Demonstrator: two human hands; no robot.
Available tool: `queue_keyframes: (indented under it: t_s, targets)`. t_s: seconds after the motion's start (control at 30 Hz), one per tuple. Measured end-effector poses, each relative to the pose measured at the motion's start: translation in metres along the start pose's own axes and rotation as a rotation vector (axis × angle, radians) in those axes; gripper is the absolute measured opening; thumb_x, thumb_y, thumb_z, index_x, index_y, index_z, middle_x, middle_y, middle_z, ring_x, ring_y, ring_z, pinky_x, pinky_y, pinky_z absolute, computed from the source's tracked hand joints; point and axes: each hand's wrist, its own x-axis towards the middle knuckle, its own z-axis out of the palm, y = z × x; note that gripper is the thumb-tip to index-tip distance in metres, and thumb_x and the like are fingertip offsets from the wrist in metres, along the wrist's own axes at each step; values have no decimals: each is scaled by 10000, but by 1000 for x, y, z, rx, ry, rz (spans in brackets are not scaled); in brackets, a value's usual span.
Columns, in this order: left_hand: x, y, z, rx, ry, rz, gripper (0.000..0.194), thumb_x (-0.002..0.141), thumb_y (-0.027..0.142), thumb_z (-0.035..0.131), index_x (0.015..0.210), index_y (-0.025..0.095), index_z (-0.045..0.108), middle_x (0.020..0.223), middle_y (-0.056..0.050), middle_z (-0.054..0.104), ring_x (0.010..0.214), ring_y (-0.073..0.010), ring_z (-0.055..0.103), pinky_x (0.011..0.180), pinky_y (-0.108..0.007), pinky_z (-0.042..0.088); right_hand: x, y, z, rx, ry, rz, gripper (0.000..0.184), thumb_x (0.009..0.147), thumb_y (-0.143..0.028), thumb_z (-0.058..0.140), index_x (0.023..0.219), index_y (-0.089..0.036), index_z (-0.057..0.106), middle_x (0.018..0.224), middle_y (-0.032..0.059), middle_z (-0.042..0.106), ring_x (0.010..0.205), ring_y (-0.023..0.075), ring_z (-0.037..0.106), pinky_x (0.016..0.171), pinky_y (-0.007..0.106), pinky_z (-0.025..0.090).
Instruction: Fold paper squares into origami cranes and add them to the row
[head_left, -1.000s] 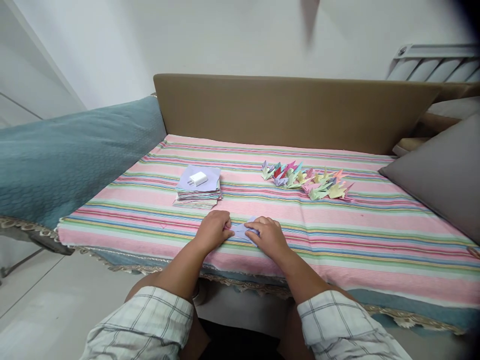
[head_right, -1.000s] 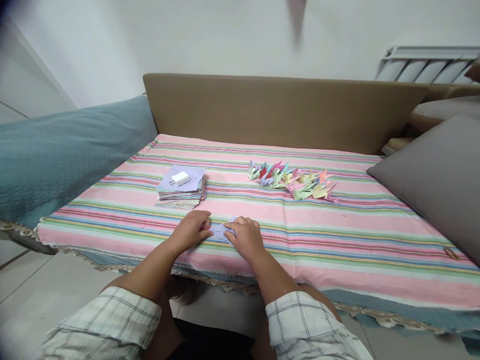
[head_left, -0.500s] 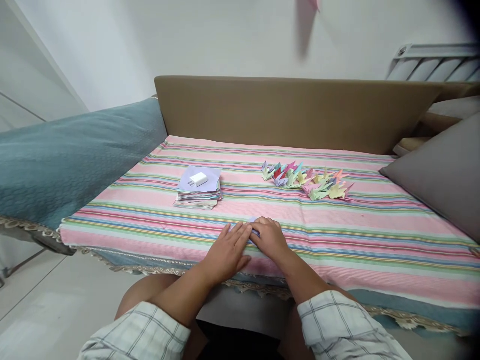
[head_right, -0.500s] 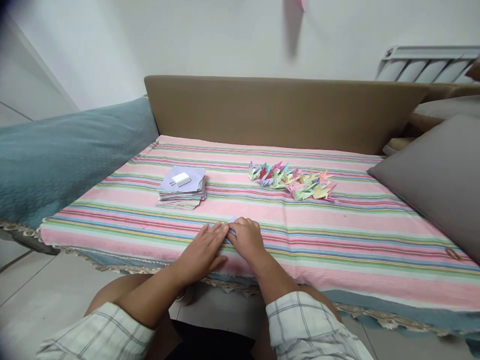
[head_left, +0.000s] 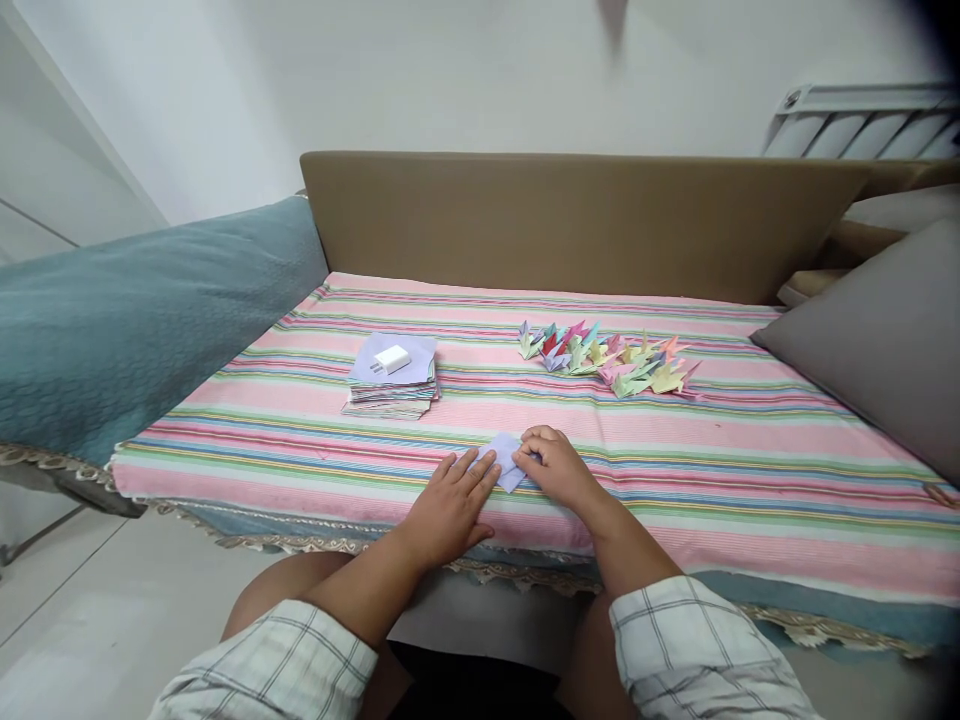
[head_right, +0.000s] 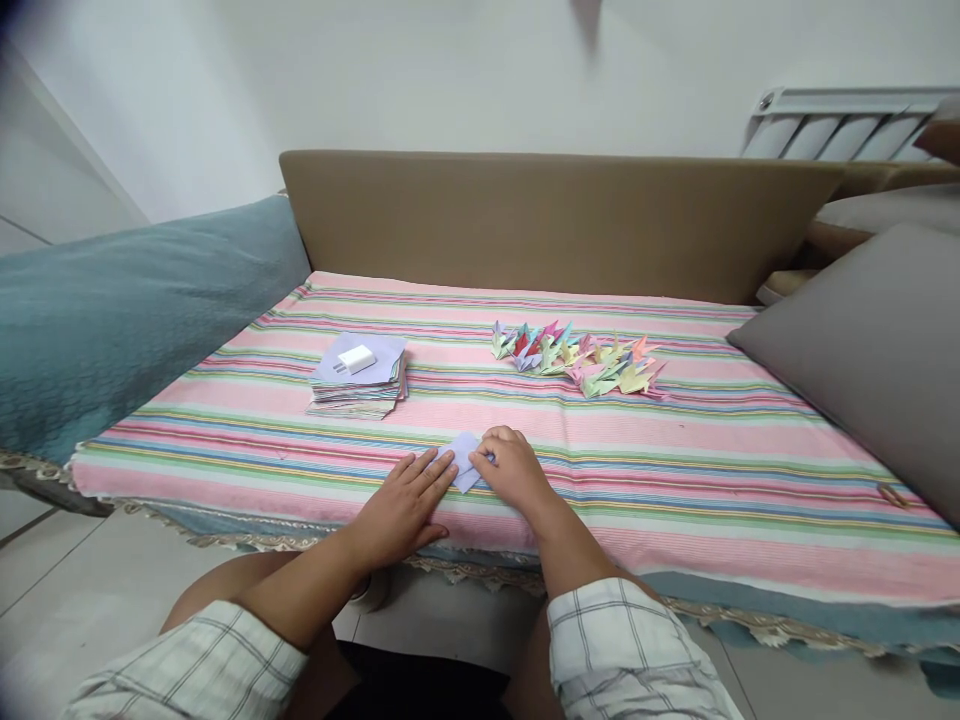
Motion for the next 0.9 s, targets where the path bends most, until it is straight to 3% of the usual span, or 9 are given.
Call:
queue_keyframes:
  t_s: [0.23,0.43,0.9]
  targets:
    - [1,-1,1,6,-3,-1,802,772,513,597,1428,217,244,1491,-119,282,1379,-310,208,1097,-502,195,1,-1,1,-20,-2,24,101,720,-217,599,653,-207,674,1051,56,604,1024,217,519,925,353,378]
    - [1,0,0,1,6,-8,792,771,498,601,1425,221,254,1488,-110,292,1379,-311,205,1095,-500,197,2,0,4,-9,13,42,147,746,-316,610,666,-207,667,1059,68,605,1027,221,521,926,372,381]
    - [2,2,-1,4,-20,-7,764,778,498,588,1428,282,249,1504,-59,267,1373,-327,195,1088,-517,183,0,-2,3,-34,48,48,72,656,-197,635,646,-195,564,1054,77,597,1042,228,513,919,362,370]
